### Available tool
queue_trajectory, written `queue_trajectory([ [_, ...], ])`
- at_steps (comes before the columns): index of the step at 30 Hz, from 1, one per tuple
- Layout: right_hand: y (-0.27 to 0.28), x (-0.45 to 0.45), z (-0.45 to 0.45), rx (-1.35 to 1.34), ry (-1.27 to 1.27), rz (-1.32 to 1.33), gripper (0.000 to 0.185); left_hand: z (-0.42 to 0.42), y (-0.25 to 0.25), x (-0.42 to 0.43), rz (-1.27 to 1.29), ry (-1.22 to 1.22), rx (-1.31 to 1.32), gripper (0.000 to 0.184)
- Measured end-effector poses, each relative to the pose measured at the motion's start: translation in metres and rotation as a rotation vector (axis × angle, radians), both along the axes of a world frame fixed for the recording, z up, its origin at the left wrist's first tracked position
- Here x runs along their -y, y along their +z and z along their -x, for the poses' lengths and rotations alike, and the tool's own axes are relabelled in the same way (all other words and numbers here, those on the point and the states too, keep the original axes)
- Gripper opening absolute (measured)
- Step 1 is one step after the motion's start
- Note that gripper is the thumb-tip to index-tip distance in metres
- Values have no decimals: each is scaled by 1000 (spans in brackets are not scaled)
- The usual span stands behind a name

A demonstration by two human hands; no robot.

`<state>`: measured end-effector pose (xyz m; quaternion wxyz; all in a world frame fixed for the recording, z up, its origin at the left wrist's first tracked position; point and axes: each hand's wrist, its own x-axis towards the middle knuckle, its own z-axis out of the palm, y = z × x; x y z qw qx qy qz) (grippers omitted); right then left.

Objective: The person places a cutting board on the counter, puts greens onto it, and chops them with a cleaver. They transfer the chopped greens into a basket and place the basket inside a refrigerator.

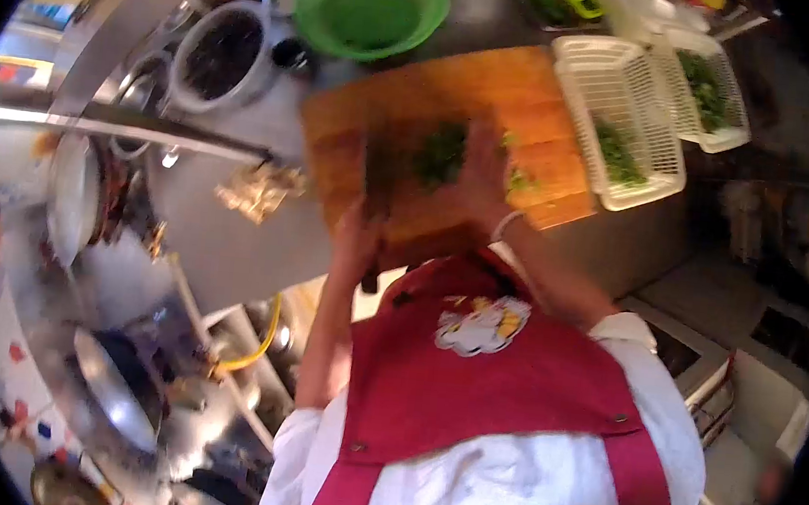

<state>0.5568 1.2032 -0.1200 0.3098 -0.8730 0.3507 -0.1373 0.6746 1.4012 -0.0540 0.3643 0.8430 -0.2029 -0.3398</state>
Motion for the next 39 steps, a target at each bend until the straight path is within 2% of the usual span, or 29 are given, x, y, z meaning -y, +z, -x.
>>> queue_trajectory([
  [1, 3, -12, -1, -135, 41, 14, 109, 4, 15, 8, -112, -37, -15, 21],
  [3, 30, 18, 9, -420, 48, 144, 104, 9, 9, 9, 104, 104, -200, 20],
  [4, 26, 24, 13, -377, 86, 190, 104, 10, 16, 15, -30, 84, -136, 21],
  [7, 57, 33, 15, -340, 183, 99, 111, 16, 5, 8, 72, 101, 155, 20],
  [10, 67, 24, 6, -410, 249, 254, 88, 18, 38, 11, 23, 170, 158, 19],
  [13, 16, -5, 11, -33, 546, 576, 58, 22, 50, 12, 56, 253, 149, 17],
  [15, 18, -32, 18, 341, 716, 112, 32, 32, 54, 9, 97, 319, 100, 17],
  [17, -4, -56, 14, 91, 974, -377, 22, 43, 54, 9, 102, 371, 43, 17],
  [19, -10, -67, 8, 75, 993, -652, 17, 53, 56, 7, 87, 417, 7, 17],
  [20, -11, -67, 7, 65, 997, -783, 14, 58, 58, 8, 78, 436, -1, 17],
  [23, -11, -54, 21, 138, 656, -731, 12, 70, 56, 7, 87, 485, 55, 15],
  [25, 10, -10, 32, 197, 629, -358, 17, 76, 52, 6, 111, 518, 67, 15],
  [27, 50, 28, 46, 250, 416, -387, 37, 81, 50, 7, 155, 549, 34, 16],
  [30, 54, 61, 38, 129, 271, -41, 75, 92, 56, 27, 139, 464, 86, 20],
  [31, 49, 64, 34, 29, 284, 47, 83, 90, 56, 34, 80, 399, 30, 24],
  [33, 29, 66, 26, -168, 301, 221, 99, 94, 50, 47, 13, 288, 103, 25],
  [34, 23, 65, 26, -188, 344, 251, 103, 94, 32, 46, 51, 206, 207, 26],
  [36, 20, 63, 29, -238, 427, 302, 110, 98, 47, 66, -15, 96, 290, 26],
  [37, 22, 62, 30, -312, 451, 329, 107, 100, 51, 76, -45, 39, 332, 26],
  [39, 39, 59, 33, -462, 501, 382, 102, 102, 32, 77, -44, 38, 252, 23],
])
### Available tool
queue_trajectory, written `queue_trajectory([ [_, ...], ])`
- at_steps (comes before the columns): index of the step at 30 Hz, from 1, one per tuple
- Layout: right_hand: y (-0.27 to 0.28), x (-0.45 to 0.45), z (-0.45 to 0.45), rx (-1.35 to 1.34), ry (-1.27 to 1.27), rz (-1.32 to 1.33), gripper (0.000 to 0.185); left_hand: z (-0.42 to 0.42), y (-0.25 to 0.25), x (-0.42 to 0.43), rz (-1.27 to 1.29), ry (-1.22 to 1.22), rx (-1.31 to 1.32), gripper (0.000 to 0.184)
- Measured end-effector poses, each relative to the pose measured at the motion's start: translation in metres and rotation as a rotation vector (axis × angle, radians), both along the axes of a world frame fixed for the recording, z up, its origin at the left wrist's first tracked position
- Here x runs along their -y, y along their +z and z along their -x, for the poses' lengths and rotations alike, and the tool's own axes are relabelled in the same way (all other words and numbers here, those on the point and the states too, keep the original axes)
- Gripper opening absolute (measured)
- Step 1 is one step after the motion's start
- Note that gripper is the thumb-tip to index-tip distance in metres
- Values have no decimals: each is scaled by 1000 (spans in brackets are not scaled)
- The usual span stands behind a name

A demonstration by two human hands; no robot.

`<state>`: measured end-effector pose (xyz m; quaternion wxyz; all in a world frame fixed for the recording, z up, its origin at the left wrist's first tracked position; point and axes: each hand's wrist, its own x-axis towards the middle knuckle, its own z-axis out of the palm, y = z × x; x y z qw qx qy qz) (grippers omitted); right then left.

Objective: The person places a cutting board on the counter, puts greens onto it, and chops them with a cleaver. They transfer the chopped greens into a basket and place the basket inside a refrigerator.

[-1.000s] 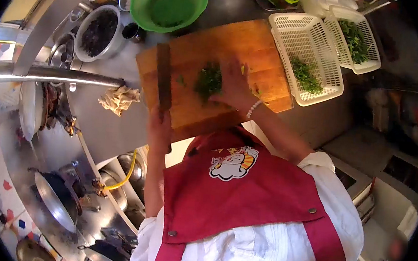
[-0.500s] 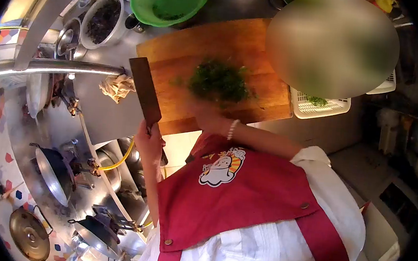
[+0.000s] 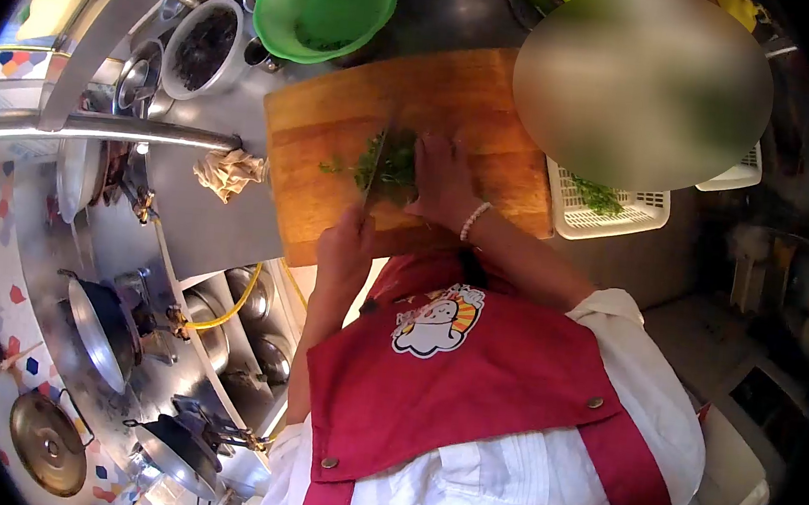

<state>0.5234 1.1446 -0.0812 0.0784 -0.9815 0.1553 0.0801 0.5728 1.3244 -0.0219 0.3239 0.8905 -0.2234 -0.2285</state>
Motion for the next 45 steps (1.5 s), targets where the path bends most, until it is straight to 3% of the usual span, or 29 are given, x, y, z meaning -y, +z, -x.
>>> queue_trajectory([
  [5, -32, -6, 7, 116, -61, 23, 63, 3, -1, 12, -76, -28, -111, 19],
  [8, -11, -3, 7, 56, -121, -33, 43, -2, -5, 15, -100, -139, -14, 22],
  [9, -27, -8, 15, 164, -97, -65, 43, -2, -6, 9, -199, -157, -24, 26],
  [10, -63, -16, 12, 230, -247, -246, 47, -1, -9, 4, -224, -147, 12, 32],
  [11, -55, -11, 9, 314, -215, -293, 50, -5, -11, 5, -212, -145, 26, 34],
  [13, 20, 9, 18, 492, -126, -413, 57, -11, -15, 6, -189, -142, 54, 38],
  [14, 44, 10, 21, 578, -117, -412, 61, -8, -9, 6, 130, -51, -3, 35],
  [16, 64, 16, 18, 784, -109, -365, 47, -17, -21, -2, 121, -26, -53, 30],
  [17, 56, 17, 15, 707, -87, -341, 44, -22, -15, 1, 109, -30, -51, 27],
  [19, 34, 22, 8, 547, -39, -312, 39, -16, 43, 14, 83, -94, 64, 16],
  [22, 64, 20, 13, 505, -84, -353, 34, -44, -16, -11, 191, -60, -99, 14],
  [25, 49, 48, 7, 1022, 67, -346, 29, -57, -26, -20, 197, -57, -124, 14],
  [26, 78, 77, 23, 965, 82, -169, 30, -58, -24, -18, 172, -7, -158, 13],
  [29, 171, 179, 80, 1152, -390, -70, 26, -53, -9, -16, 124, 118, -235, 12],
  [30, 195, 221, 100, 1220, -380, 52, 18, -52, -7, -14, 153, 120, -243, 11],
  [31, 223, 257, 114, 1280, -552, 45, 14, -50, -5, -11, 192, 123, -255, 11],
  [35, 314, 415, 158, 1547, -543, 562, 8, -24, 8, 11, 328, 162, -337, 10],
  [37, 338, 480, 164, 1413, -585, 573, 11, -9, 15, 19, 365, 189, -375, 11],
  [40, 347, 544, 162, 1191, -549, 800, 13, 11, 25, 28, 405, 223, -416, 12],
  [41, 346, 577, 164, 1129, -434, 805, 18, 17, 26, 29, 418, 228, -432, 13],
  [44, 360, 581, 168, 774, -592, 436, 22, 35, 32, 33, 445, 250, -448, 15],
  [45, 354, 593, 169, 838, -524, 548, 25, 41, 35, 37, 436, 280, -433, 14],
])
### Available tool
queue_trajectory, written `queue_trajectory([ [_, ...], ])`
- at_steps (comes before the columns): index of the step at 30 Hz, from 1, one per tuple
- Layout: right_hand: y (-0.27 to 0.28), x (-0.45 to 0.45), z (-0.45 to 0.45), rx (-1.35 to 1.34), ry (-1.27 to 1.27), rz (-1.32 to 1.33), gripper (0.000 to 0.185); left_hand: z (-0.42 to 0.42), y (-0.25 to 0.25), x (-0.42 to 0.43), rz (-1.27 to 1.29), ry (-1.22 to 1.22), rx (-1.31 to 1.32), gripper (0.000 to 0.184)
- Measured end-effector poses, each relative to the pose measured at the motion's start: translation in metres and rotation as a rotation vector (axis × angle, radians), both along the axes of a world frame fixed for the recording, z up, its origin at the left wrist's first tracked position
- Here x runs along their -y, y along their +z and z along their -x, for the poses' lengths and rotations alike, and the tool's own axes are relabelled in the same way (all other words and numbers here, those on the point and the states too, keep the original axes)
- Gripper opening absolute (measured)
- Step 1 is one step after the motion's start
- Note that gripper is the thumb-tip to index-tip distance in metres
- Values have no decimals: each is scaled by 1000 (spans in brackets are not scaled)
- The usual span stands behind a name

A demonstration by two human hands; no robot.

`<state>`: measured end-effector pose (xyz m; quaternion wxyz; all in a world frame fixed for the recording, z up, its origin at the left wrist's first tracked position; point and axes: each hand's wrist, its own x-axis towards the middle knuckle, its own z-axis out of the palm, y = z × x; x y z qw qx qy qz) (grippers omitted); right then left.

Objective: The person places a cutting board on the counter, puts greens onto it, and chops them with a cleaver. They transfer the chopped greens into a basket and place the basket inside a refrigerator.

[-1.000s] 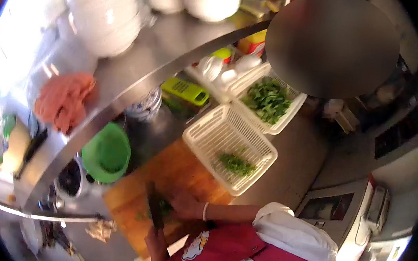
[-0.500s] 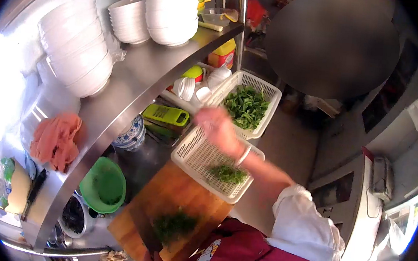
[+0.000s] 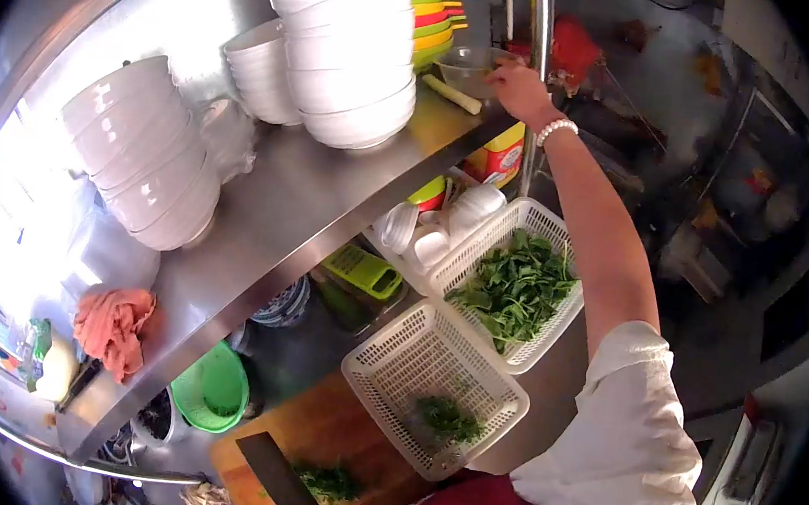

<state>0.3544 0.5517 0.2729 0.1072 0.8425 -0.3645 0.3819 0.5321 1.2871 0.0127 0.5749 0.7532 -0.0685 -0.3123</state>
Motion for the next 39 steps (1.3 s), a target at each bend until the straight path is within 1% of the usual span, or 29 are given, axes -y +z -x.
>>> queue_trajectory([
  [3, 3, 3, -6, 105, -88, -12, 25, 12, 10, 14, -41, 90, 17, 12],
  [4, 7, 0, -7, 166, -71, -47, 26, 14, 10, 17, -51, 122, 20, 10],
  [7, 19, 5, -4, 417, 54, -310, 27, 17, 4, 24, -85, 218, 19, 6],
  [8, 11, 33, -4, 547, 179, -451, 29, 19, 2, 24, -100, 251, 14, 5],
  [11, 28, 27, -6, 775, 220, -760, 34, 20, -4, 28, -32, 171, 101, 5],
  [12, 27, 34, -6, 859, 169, -595, 38, 24, -1, 31, -58, 193, 133, 6],
  [13, 31, 26, -6, 928, 50, -510, 34, 26, 5, 38, -30, 201, 109, 6],
  [14, 41, 1, -9, 995, -72, -429, 30, 28, 13, 45, -16, 221, 80, 12],
  [15, 45, -33, -2, 1011, 105, -241, 24, 31, 21, 50, -11, 294, -38, 8],
  [16, 41, -41, -4, 1323, 514, -252, 21, 28, 11, 38, -92, 270, -20, 11],
  [17, 40, -58, -2, 1348, 599, -102, 19, 33, 32, 51, -71, 281, -62, 12],
  [20, 25, -172, -7, 1329, 657, -96, 16, 28, 11, 40, 24, 291, -57, 9],
  [21, 16, -204, -9, 1303, 672, -111, 15, 26, 13, 38, 34, 291, -66, 10],
  [23, -10, -266, -16, 1087, 580, -383, 11, 20, 5, 29, 28, 295, -98, 11],
  [24, -30, -285, -17, 911, 509, -558, 10, 18, 3, 24, 3, 292, -69, 10],
  [25, -46, -306, -23, 665, 732, -585, 11, 16, 3, 17, -21, 282, -38, 9],
  [26, -60, -326, -35, 468, 791, -737, 14, 13, 2, 13, -38, 268, -5, 9],
  [27, -85, -344, -54, 472, 959, -846, 13, 11, 13, 10, -108, 255, 35, 9],
  [28, -99, -369, -66, 347, 936, -1009, 13, 10, 17, 10, -153, 237, 84, 11],
  [29, -136, -378, -84, 97, 955, -732, 13, 1, -21, -10, -1, 328, 50, 15],
  [30, -168, -391, -98, 67, 1063, -757, 19, -7, -28, -18, -55, 291, 97, 13],
  [31, -184, -401, -111, -26, 1220, -569, 26, -18, -56, -34, -95, 289, 194, 11],
  [32, -175, -397, -110, 17, 1200, -512, 28, -28, -80, -49, -181, 245, 392, 8],
  [33, -162, -398, -110, 59, 1185, -469, 31, -19, -52, -40, -144, 292, 279, 11],
  [34, -150, -400, -112, 99, 1181, -439, 33, -30, -79, -58, -446, 155, 586, 9],
  [35, -111, -390, -110, 177, 1047, -371, 35, -27, -75, -60, -459, 159, 609, 9],
  [36, -63, -366, -108, 255, 912, -308, 38, -22, -65, -56, -420, 176, 569, 9],
  [37, -33, -338, -109, 343, 759, -170, 45, -18, -57, -53, -332, 215, 482, 10],
  [39, 50, -296, -105, 577, 535, 99, 47, -13, -44, -51, -222, 266, 342, 11],
])
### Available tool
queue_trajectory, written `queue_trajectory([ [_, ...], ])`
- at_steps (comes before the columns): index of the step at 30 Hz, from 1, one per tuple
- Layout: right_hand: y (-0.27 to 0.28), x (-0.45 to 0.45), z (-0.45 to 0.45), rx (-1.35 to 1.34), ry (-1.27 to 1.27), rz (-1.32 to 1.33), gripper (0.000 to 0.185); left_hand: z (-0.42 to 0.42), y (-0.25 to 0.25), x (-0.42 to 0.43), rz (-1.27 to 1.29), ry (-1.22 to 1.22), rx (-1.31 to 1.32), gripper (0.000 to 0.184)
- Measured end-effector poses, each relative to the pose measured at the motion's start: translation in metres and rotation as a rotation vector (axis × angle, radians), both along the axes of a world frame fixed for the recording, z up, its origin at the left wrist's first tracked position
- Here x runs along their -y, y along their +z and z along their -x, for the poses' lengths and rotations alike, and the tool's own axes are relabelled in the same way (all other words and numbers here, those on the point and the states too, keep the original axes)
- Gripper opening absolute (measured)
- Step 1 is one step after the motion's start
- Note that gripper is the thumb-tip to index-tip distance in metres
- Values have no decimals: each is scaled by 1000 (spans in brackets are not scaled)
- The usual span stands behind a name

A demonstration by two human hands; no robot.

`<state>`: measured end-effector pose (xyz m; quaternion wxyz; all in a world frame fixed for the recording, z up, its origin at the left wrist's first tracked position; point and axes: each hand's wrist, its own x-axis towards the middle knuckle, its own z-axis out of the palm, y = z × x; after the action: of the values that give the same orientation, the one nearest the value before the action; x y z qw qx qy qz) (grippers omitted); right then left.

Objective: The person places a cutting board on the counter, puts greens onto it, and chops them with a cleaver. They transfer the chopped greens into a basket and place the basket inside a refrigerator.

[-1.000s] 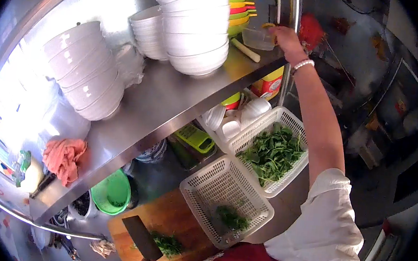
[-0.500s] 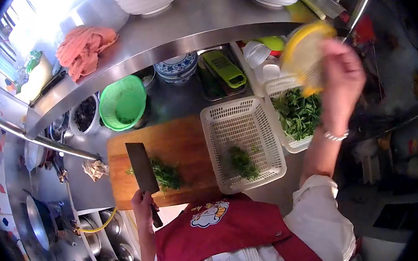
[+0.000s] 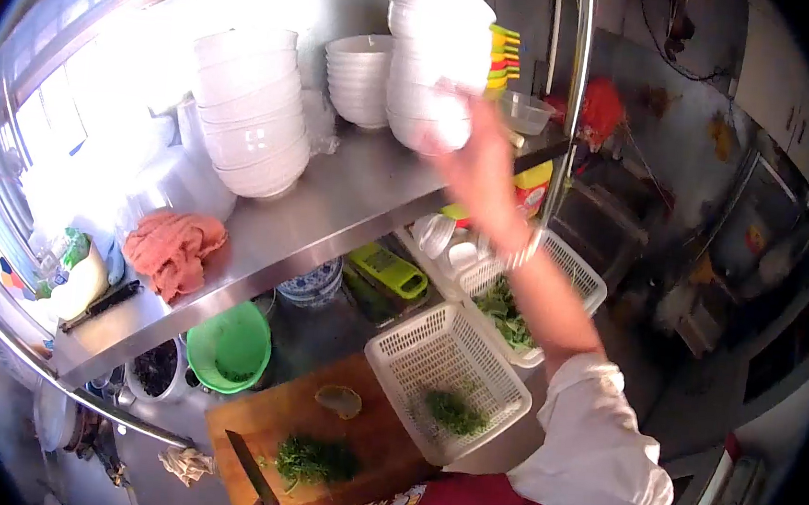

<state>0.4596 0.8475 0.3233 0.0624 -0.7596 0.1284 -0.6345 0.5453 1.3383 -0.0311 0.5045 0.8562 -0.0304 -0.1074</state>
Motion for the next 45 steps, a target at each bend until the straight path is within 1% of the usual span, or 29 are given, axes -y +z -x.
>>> queue_trajectory([
  [1, 36, 33, -2, 115, -210, 257, 46, 1, 2, 0, 37, 7, -30, 11],
  [2, 69, 60, -6, 114, -375, 293, 58, 2, 5, 1, 64, 19, -59, 11],
  [4, 113, 95, -19, 94, -530, 317, 75, 4, 7, 1, 130, 44, -118, 12],
  [5, 128, 105, -24, -109, -548, 161, 82, 7, 9, 1, 156, 57, -134, 13],
  [7, 146, 121, -33, -524, -561, -156, 95, 17, 24, 9, 99, 77, -71, 16],
  [9, 141, 131, -43, -477, -645, -66, 93, 30, 42, 21, -66, 85, 87, 20],
  [10, 137, 140, -48, -453, -688, -21, 92, 27, 22, 13, -41, 75, 88, 22],
  [11, 144, 159, -50, -515, -688, 82, 104, 22, -6, 1, -19, 67, 89, 24],
  [12, 142, 175, -54, -525, -613, 44, 88, 20, -32, -12, 2, 59, 91, 26],
  [14, 145, 173, -51, -542, -470, -42, 56, 32, 12, 0, -42, 61, -19, 28],
  [15, 136, 175, -52, -353, -434, 187, 41, 37, 28, 6, -62, 63, -74, 29],
  [18, 137, 178, -48, -348, -436, 380, 39, 45, 32, 18, 103, 73, 45, 28],
  [21, 153, 155, -36, -606, -439, 290, 45, 49, 73, 32, -191, 7, -37, 24],
  [22, 152, 158, -34, -599, -394, 342, 46, 50, 66, 31, -135, 37, -92, 23],
  [24, 152, 166, -28, -583, -302, 445, 47, 44, 34, 19, -21, 100, -201, 22],
  [26, 154, 172, -24, -606, -328, 523, 47, 27, -30, 9, 85, 100, -33, 24],
  [27, 154, 175, -26, -624, -327, 559, 47, 33, -31, 10, 128, 109, 43, 24],
  [28, 157, 179, -28, -673, -301, 514, 45, 35, -27, 6, 42, 77, 21, 25],
  [30, 162, 213, -34, -690, -204, 585, 61, 41, 31, 45, 70, 212, -144, 11],
  [32, 142, 191, -25, -436, -230, 386, 74, 41, 28, 41, 125, 231, -132, 11],
  [33, 136, 182, -21, -305, -251, 294, 81, 41, 25, 40, 163, 237, -123, 12],
  [35, 97, 221, -16, -307, -743, 785, 93, 42, 26, 40, 138, 231, -120, 12],
  [36, 80, 219, -20, -327, -485, 331, 99, 43, 28, 39, 127, 229, -115, 12],
  [37, 63, 217, -24, -216, -284, -102, 105, 43, 27, 36, 126, 235, -121, 12],
  [38, 57, 152, -6, -292, 12, -569, 107, 44, 27, 33, 126, 241, -125, 13],
  [39, 27, 187, -21, -211, 47, -532, 110, 44, 26, 31, 128, 248, -129, 13],
  [40, 8, 182, -29, -146, 317, -599, 114, 44, 26, 28, 135, 255, -140, 12],
  [42, -6, 175, -37, -198, -8, -470, 121, 44, 26, 26, 147, 269, -158, 10],
  [45, -8, 165, -30, -150, 164, -390, 124, 46, 31, 27, 163, 298, -139, 13],
])
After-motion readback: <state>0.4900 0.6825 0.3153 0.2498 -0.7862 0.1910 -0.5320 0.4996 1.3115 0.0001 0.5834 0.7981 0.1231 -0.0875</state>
